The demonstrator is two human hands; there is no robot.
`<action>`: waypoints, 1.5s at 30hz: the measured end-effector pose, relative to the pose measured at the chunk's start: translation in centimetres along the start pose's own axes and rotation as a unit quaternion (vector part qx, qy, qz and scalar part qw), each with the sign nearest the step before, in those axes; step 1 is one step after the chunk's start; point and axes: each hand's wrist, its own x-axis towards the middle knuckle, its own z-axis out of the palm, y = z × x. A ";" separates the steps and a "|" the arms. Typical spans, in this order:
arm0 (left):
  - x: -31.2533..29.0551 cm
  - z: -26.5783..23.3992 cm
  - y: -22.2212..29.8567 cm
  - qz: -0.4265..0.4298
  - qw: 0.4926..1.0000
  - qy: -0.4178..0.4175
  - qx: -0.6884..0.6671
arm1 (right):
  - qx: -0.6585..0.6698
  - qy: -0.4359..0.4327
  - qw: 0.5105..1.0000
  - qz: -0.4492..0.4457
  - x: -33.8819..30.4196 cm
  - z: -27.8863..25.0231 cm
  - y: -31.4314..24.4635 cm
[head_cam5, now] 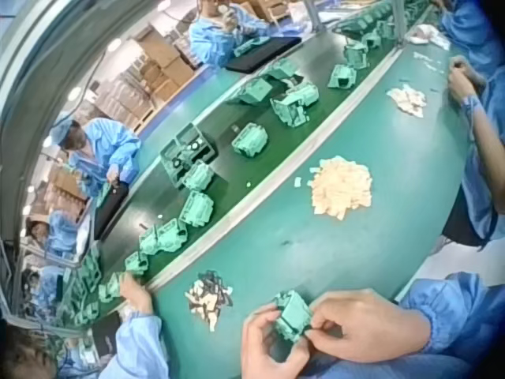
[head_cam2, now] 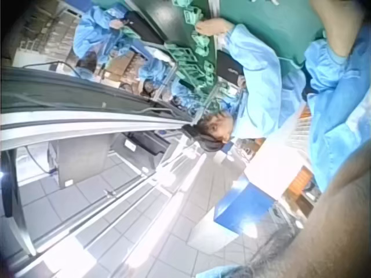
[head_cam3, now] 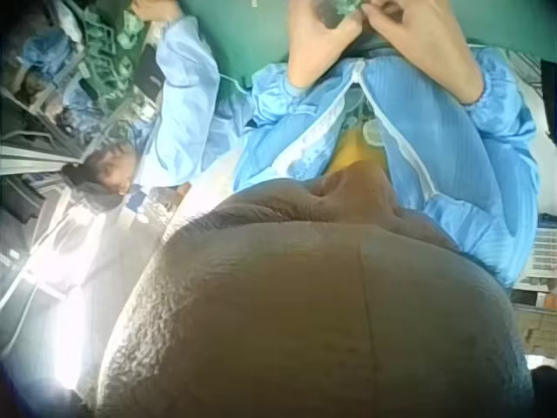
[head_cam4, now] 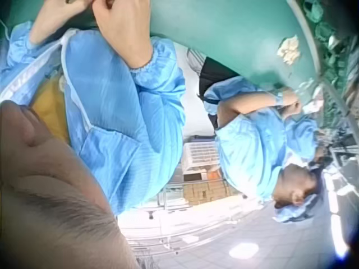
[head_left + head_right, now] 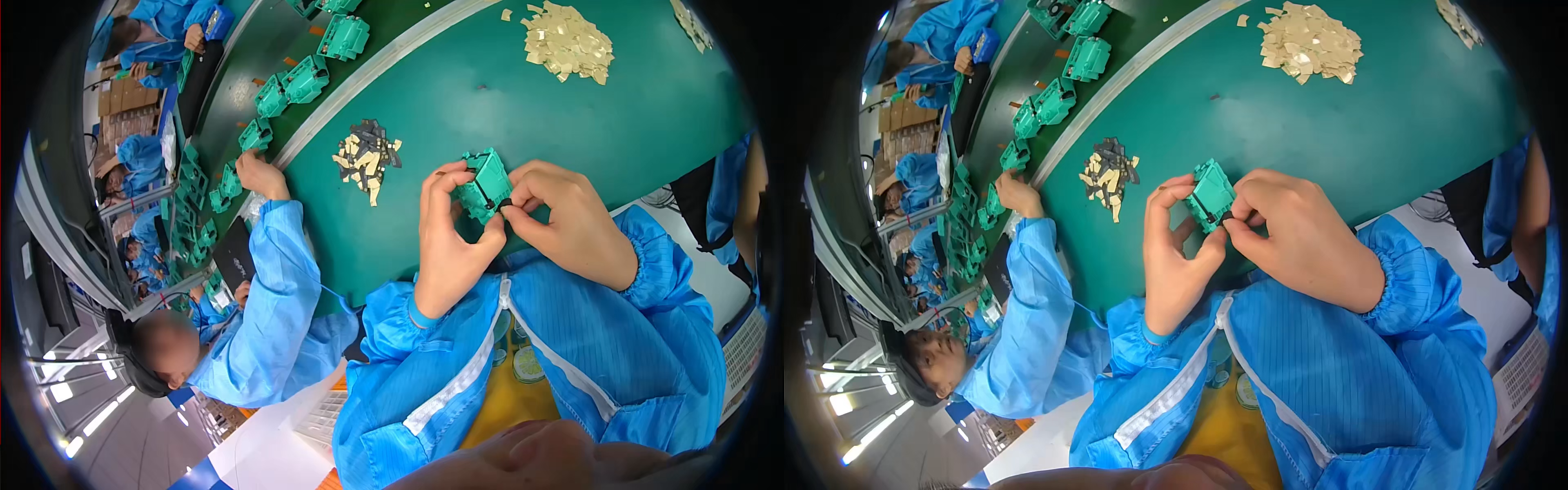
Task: The person assembles small green plastic housing components and metallic parts by hand on an electronics factory assembly line.
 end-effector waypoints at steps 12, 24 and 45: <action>-0.3 -0.1 0.1 0.013 1.000 -0.016 -0.001 | 0.069 0.009 0.996 0.051 -0.1 -0.2 0.6; 0.5 -1.1 0.0 -0.017 0.989 -0.049 -0.141 | 0.316 -0.106 0.935 0.121 2.7 -1.2 2.9; 24.0 0.3 -3.9 0.142 0.885 0.182 0.404 | -0.047 0.196 0.975 -0.091 8.6 -1.4 7.3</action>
